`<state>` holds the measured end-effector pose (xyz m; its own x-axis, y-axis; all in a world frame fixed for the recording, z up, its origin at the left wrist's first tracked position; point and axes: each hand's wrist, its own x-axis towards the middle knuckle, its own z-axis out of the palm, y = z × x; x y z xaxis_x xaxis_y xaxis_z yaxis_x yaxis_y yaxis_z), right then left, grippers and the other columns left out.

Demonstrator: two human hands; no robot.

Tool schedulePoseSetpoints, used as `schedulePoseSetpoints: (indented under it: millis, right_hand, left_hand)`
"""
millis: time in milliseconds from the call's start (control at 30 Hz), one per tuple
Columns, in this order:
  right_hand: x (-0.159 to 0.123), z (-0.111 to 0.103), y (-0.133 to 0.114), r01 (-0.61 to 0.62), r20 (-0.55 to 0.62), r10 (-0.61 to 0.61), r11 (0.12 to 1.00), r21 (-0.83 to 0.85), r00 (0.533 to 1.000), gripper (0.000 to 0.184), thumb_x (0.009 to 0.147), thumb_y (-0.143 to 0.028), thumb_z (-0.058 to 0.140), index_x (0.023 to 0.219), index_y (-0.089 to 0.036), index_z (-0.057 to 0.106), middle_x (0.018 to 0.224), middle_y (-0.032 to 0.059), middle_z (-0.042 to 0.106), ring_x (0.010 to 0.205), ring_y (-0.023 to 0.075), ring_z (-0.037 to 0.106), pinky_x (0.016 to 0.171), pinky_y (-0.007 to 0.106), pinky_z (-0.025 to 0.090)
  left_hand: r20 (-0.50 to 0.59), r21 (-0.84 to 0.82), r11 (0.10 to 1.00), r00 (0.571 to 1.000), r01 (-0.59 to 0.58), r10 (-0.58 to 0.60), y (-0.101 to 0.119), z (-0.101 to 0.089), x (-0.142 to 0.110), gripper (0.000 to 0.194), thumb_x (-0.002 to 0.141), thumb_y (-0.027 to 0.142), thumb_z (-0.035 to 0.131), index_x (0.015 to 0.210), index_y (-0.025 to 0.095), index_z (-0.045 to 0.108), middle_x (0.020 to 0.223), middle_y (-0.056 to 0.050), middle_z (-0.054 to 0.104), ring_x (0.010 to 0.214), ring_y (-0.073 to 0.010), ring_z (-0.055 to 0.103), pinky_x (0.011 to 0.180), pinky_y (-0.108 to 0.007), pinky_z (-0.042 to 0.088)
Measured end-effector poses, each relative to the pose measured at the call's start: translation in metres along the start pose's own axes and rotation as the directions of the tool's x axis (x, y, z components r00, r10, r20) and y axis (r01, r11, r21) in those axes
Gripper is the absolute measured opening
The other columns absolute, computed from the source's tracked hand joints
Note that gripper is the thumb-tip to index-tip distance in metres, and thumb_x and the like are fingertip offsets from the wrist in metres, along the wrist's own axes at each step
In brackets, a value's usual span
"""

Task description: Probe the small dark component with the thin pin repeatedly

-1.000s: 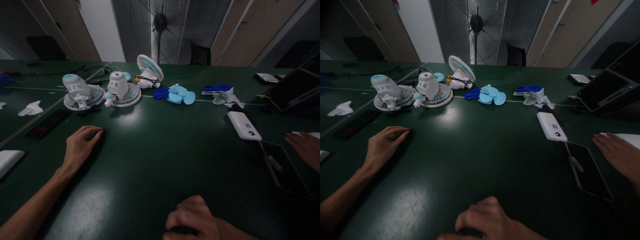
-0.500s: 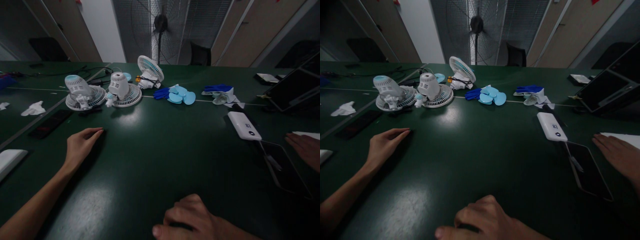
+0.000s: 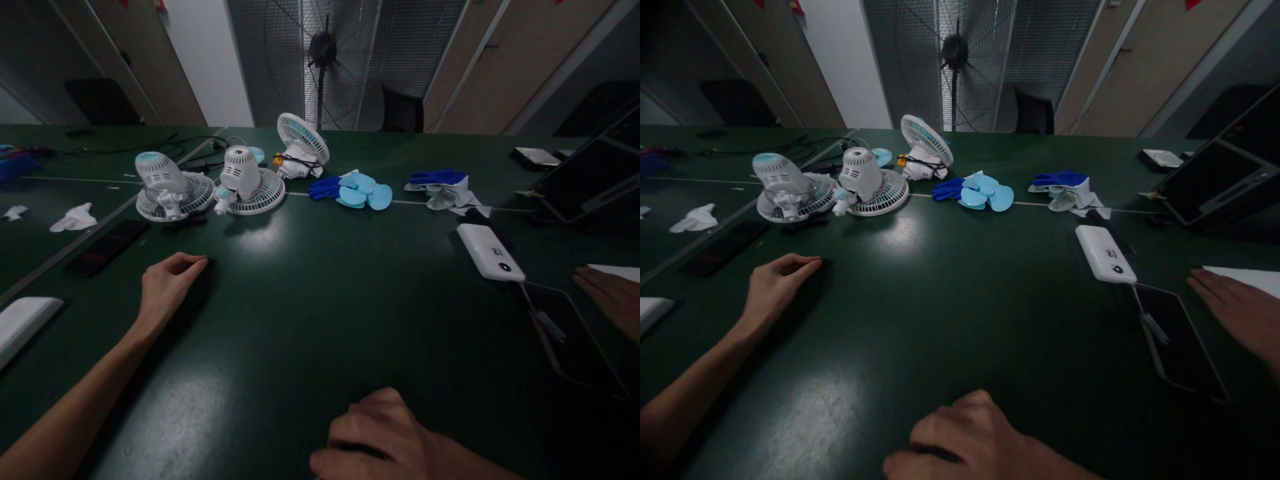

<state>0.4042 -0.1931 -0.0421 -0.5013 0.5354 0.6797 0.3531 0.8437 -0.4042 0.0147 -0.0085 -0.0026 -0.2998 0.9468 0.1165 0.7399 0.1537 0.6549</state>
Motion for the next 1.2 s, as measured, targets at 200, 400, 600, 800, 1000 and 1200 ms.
schedulePoseSetpoints:
  millis: [200,400,600,800,1000,1200]
  right_hand:
    - [0.000,-0.001,-0.001,0.008,0.023,-0.008,1.000,-0.025,1.000,0.031,0.104,-0.032,0.048,0.097,-0.040,0.077,0.093,-0.0128,0.080,0.063,0.0066,0.072,0.066,0.013,0.057]
    - [0.001,0.002,-0.002,0.017,0.024,-0.016,0.999,-0.032,1.000,0.033,0.105,-0.034,0.048,0.094,-0.039,0.079,0.095,-0.0124,0.080,0.060,0.0056,0.071,0.065,0.012,0.057]
    - [0.001,0.001,-0.007,-0.056,0.010,0.056,0.997,0.048,0.998,0.039,0.106,-0.031,0.047,0.084,-0.039,0.078,0.093,-0.0141,0.080,0.063,0.0051,0.072,0.064,0.013,0.056]
    - [-0.001,0.000,-0.014,-0.184,0.005,0.186,0.965,0.189,0.983,0.027,0.102,-0.040,0.059,0.082,-0.040,0.076,0.091,-0.0133,0.080,0.071,0.0053,0.074,0.073,0.011,0.059]
    - [0.002,-0.011,-0.015,-0.236,0.069,0.226,0.934,0.270,0.972,0.026,0.100,-0.039,0.065,0.075,-0.040,0.073,0.096,-0.0150,0.080,0.077,0.0061,0.076,0.079,0.014,0.062]
    - [0.012,-0.029,-0.009,-0.232,0.166,0.195,0.939,0.252,0.967,0.019,0.098,-0.036,0.069,0.080,-0.040,0.074,0.101,-0.0159,0.080,0.077,0.0077,0.076,0.079,0.016,0.063]
  left_hand:
    - [-0.036,0.025,0.997,0.996,-0.078,0.079,0.000,-0.002,-0.005,0.041,0.086,0.052,0.070,0.110,0.020,0.081,0.110,-0.005,0.081,0.104,-0.0281,0.075,0.095,-0.033,0.055]
    - [-0.017,0.134,0.972,0.980,-0.196,0.200,-0.002,-0.002,-0.005,0.047,0.091,0.053,0.063,0.114,0.016,0.079,0.112,-0.010,0.080,0.100,-0.0281,0.075,0.093,-0.034,0.056]
    - [0.066,0.337,0.881,0.941,-0.333,0.331,-0.001,0.001,-0.005,0.044,0.096,0.048,0.054,0.115,0.015,0.077,0.113,-0.015,0.077,0.103,-0.0315,0.071,0.095,-0.041,0.053]
    - [0.183,0.520,0.728,0.891,-0.447,0.417,0.000,0.003,-0.010,0.052,0.104,0.043,0.035,0.125,0.010,0.070,0.124,-0.020,0.072,0.114,-0.0365,0.067,0.097,-0.047,0.052]
    - [0.182,0.588,0.661,0.873,-0.465,0.453,0.000,0.001,-0.011,0.056,0.107,0.045,0.030,0.121,0.010,0.071,0.120,-0.020,0.073,0.109,-0.0343,0.068,0.091,-0.044,0.054]
    - [0.162,0.515,0.712,0.870,-0.477,0.466,0.000,-0.002,-0.010,0.053,0.107,0.049,0.035,0.124,0.013,0.069,0.121,-0.016,0.072,0.110,-0.0316,0.067,0.095,-0.043,0.053]
